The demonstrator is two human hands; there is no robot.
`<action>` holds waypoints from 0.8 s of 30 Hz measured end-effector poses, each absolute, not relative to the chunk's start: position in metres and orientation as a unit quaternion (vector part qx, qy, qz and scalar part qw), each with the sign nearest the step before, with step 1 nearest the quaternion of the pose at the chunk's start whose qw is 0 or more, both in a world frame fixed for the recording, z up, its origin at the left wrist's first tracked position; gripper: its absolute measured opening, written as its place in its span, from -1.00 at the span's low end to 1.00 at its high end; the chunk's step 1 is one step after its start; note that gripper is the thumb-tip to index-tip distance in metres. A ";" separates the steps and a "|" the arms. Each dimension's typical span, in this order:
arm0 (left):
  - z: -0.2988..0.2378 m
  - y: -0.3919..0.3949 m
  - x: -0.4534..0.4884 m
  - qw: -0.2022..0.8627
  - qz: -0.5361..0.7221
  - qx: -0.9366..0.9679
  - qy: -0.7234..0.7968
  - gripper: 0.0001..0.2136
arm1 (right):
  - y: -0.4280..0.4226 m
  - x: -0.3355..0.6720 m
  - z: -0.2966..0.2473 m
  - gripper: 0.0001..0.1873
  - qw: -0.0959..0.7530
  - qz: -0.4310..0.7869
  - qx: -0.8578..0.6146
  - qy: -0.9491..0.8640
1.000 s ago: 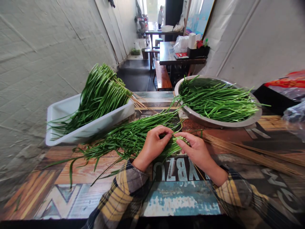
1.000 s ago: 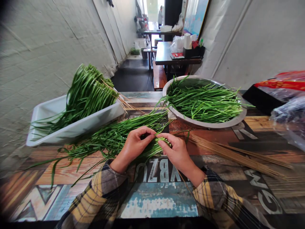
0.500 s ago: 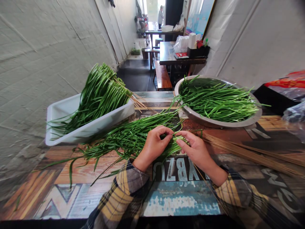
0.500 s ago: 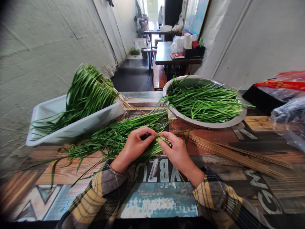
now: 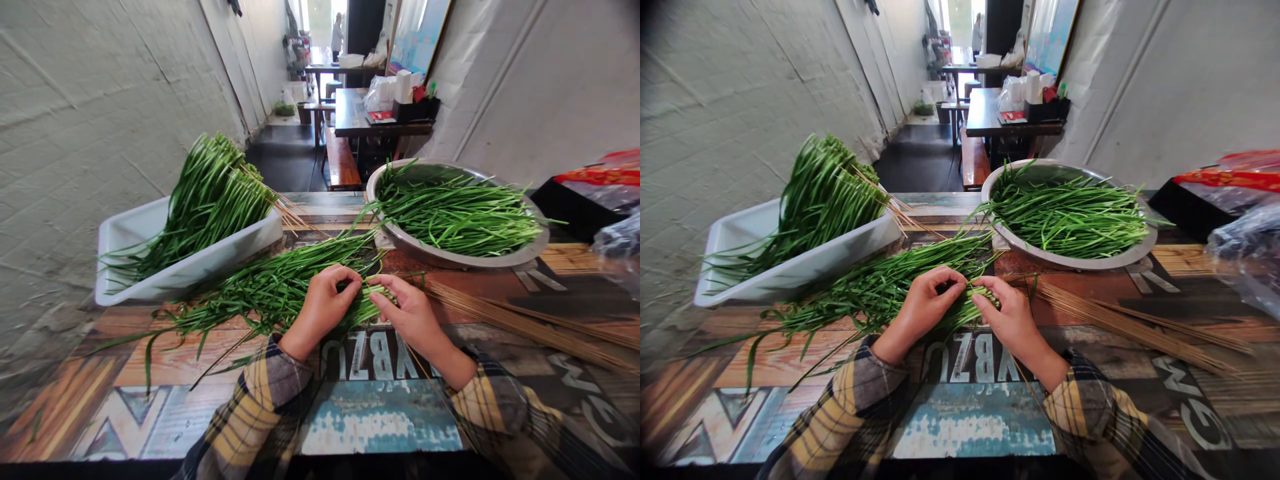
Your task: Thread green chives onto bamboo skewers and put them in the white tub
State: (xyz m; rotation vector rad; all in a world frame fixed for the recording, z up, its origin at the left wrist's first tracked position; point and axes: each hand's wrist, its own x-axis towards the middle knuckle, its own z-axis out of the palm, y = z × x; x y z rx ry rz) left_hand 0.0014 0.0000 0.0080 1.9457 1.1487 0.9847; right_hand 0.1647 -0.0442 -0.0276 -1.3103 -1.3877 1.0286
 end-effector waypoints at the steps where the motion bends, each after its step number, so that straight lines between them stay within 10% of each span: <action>1: 0.008 0.000 0.002 0.327 0.376 0.749 0.437 -0.87 | -0.044 0.165 -0.028 -0.68 0.471 0.421 -0.533 -0.562; 24: 0.009 0.003 -0.001 0.309 0.334 0.810 0.370 -0.85 | -0.039 0.161 -0.026 -0.74 0.501 0.492 -0.496 -0.512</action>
